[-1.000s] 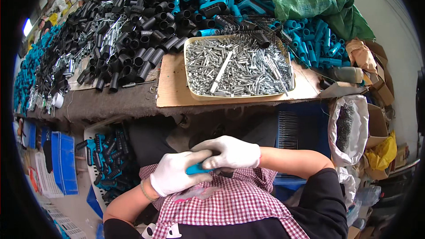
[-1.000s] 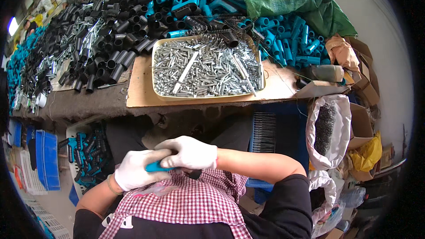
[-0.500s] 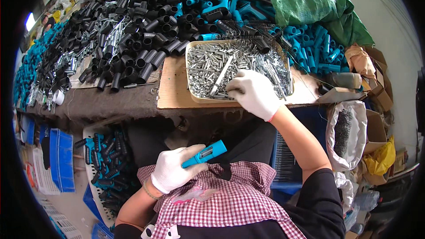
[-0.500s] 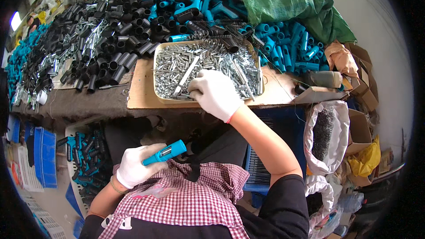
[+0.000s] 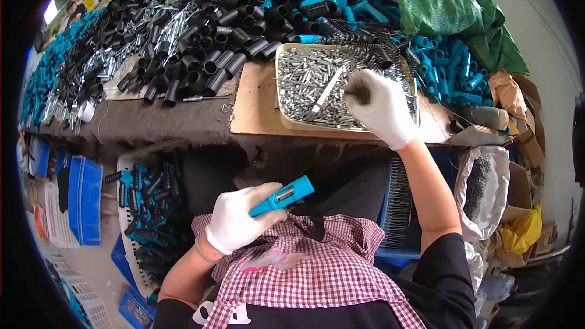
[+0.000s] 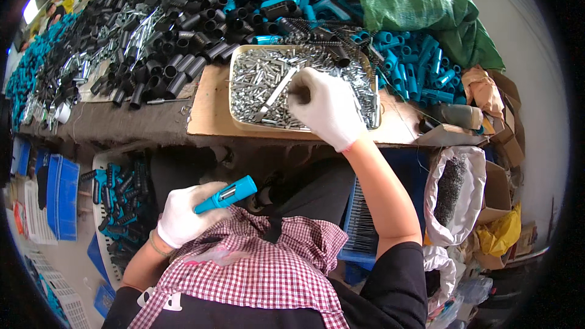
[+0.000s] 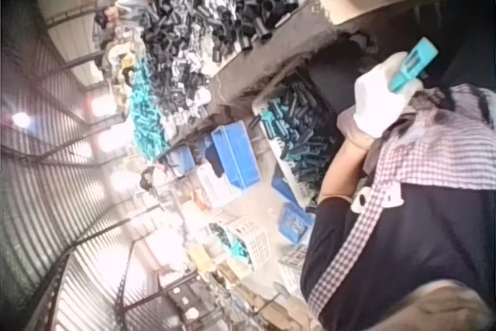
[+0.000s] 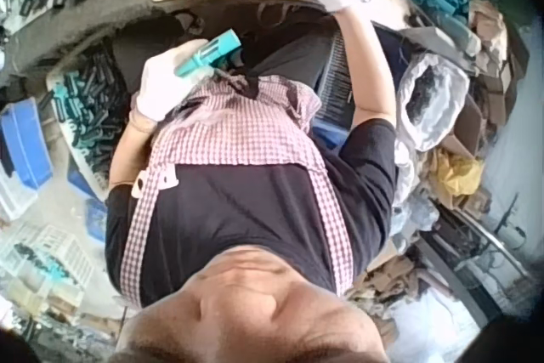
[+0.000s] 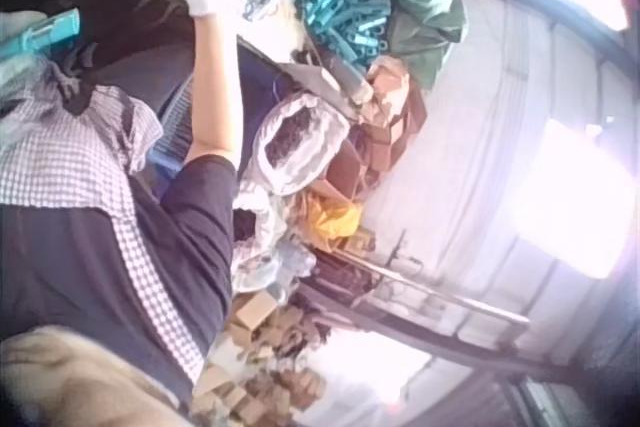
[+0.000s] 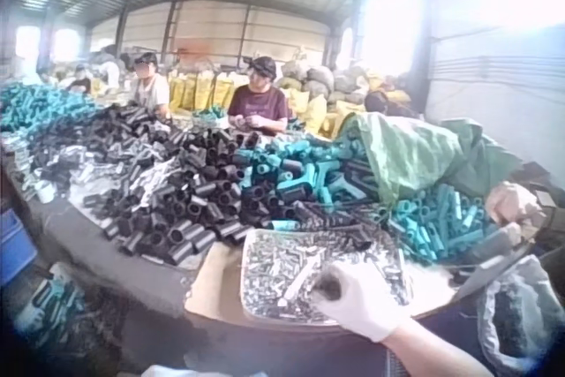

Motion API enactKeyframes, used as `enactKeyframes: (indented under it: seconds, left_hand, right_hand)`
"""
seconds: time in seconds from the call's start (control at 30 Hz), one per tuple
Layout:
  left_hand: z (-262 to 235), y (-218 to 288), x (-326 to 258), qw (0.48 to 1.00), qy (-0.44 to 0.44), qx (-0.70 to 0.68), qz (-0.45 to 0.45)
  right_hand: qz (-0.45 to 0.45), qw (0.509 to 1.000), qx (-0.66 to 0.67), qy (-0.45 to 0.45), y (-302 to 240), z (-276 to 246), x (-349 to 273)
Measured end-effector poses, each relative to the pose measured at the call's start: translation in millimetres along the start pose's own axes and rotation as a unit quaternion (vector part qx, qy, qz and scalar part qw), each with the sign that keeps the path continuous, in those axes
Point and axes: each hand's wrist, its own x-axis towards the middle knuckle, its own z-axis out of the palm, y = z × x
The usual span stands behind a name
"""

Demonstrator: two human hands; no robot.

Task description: The person assembles tools by inserting metal pins and springs into metal cylinders and fitting plastic handles onto the assemblies by hand.

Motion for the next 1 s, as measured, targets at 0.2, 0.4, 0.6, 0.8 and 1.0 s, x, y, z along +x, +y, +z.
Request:
enactKeyframes:
  seconds: [0.2,0.4,0.6,0.8,1.0]
  left_hand:
    - [-3.8,-7.0,2.3,0.999,-0.020,0.039,0.016]
    - [-6.2,-5.2,0.6,0.997,-0.040,0.066,0.006]
    - [-1.5,-9.5,-3.9,0.998,-0.041,0.053,0.022]
    - [-8.3,-2.7,0.4,0.998,-0.022,0.053,0.022]
    - [1.3,-13.3,-2.8,0.993,-0.017,0.093,0.066]
  right_hand:
    - [-0.229,0.932,0.119,-0.254,-52.7,27.1,-47.3]
    - [-0.343,0.903,0.109,-0.235,-54.1,58.8,-56.4]
    - [-0.399,0.874,-0.045,-0.275,-71.2,57.9,-58.6]
    - [-0.340,0.900,0.078,-0.263,-61.5,55.5,-52.9]
    - [-0.345,0.889,-0.194,-0.229,-101.9,60.6,-82.5]
